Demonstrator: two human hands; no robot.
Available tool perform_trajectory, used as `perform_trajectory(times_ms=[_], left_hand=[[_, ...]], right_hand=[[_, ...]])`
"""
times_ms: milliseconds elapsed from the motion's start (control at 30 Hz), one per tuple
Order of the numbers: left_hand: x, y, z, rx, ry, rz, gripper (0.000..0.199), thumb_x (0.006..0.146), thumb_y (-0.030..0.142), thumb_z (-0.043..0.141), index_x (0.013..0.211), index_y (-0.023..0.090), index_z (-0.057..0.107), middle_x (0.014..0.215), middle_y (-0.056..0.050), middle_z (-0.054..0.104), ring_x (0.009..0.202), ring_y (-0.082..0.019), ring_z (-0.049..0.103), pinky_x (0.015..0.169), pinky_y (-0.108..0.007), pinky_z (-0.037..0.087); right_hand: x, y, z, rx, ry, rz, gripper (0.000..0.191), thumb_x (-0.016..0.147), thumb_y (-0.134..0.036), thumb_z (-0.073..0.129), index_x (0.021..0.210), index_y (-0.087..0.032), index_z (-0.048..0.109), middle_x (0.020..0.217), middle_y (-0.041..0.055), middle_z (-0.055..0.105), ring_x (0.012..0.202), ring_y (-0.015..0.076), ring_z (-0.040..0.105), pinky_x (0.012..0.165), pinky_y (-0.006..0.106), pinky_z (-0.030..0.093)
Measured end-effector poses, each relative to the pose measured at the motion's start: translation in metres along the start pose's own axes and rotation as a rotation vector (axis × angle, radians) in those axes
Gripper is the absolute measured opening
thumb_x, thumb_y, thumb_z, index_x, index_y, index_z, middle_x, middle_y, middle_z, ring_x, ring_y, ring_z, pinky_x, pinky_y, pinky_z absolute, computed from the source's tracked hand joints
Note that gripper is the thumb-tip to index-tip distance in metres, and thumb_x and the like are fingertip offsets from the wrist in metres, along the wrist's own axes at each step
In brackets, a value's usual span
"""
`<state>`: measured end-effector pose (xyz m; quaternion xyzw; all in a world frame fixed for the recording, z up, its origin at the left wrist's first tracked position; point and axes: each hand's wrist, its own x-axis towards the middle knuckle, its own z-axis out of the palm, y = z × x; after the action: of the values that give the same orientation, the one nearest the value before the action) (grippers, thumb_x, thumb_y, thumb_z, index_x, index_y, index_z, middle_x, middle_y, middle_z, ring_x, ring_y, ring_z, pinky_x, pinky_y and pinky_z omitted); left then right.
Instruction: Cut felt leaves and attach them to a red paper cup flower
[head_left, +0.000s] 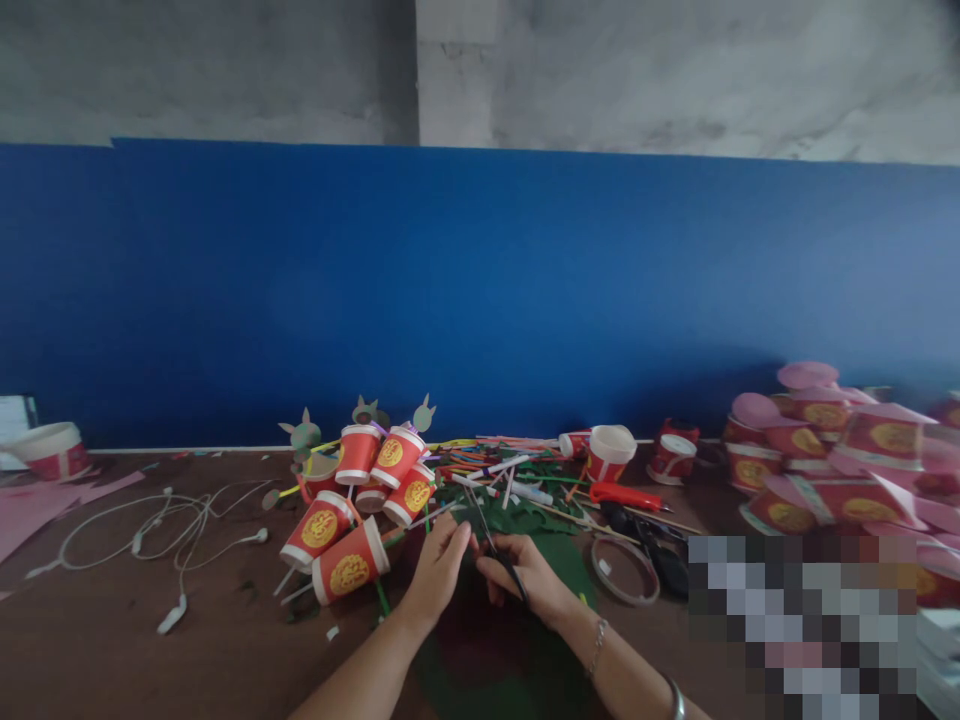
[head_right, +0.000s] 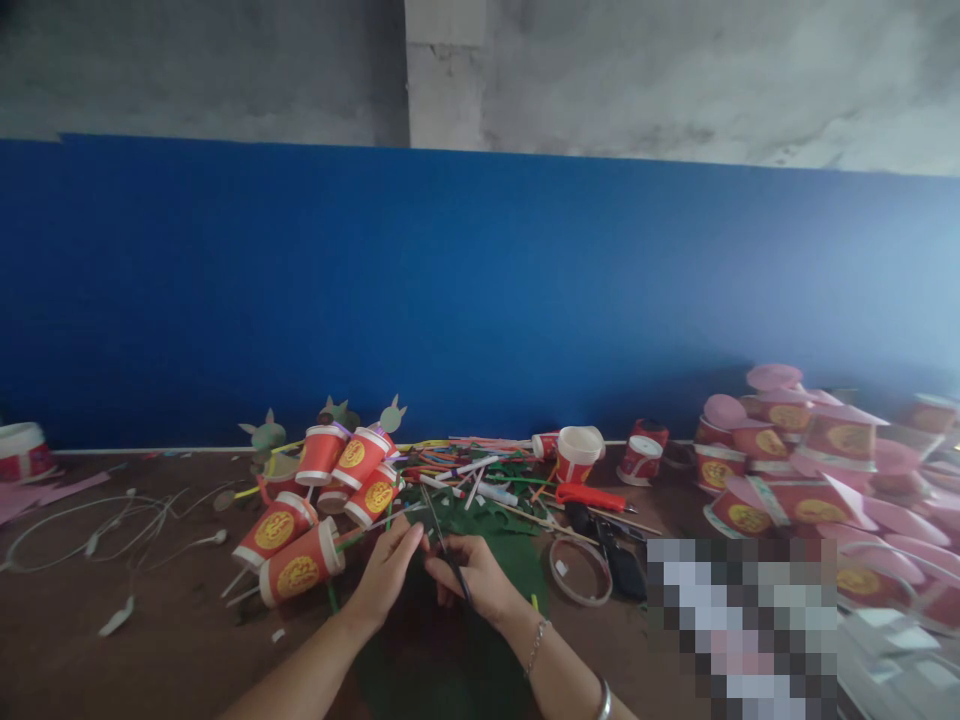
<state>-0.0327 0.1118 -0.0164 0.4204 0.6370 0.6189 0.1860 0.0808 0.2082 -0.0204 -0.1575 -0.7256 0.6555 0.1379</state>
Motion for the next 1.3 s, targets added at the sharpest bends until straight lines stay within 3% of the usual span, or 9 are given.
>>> perform_trajectory(times_ms=[867, 1300], left_hand=[[0.0009, 0.0020, 0.0002, 0.005, 0.066, 0.027, 0.035, 0.083, 0.042, 0.041, 0.056, 0.019, 0.042, 0.062, 0.001, 0.044, 0.064, -0.015, 0.044, 0.064, -0.026, 0.036], [0.0014, -0.0033, 0.0010, -0.045, 0.072, -0.009, 0.031, 0.084, 0.042, 0.043, 0.065, 0.019, 0.049, 0.068, 0.001, 0.051, 0.070, -0.016, 0.049, 0.069, -0.026, 0.039]], right_hand=[[0.0001, -0.0036, 0.0003, -0.027, 0.019, 0.039, 0.034, 0.068, -0.046, 0.066, 0.069, -0.013, 0.059, 0.038, -0.0058, 0.047, 0.033, 0.0057, 0.039, 0.035, 0.016, 0.028], [-0.0004, -0.0033, 0.0002, -0.044, 0.019, 0.043, 0.034, 0.068, -0.048, 0.065, 0.068, -0.014, 0.057, 0.038, -0.0058, 0.048, 0.032, 0.0062, 0.040, 0.035, 0.017, 0.028]])
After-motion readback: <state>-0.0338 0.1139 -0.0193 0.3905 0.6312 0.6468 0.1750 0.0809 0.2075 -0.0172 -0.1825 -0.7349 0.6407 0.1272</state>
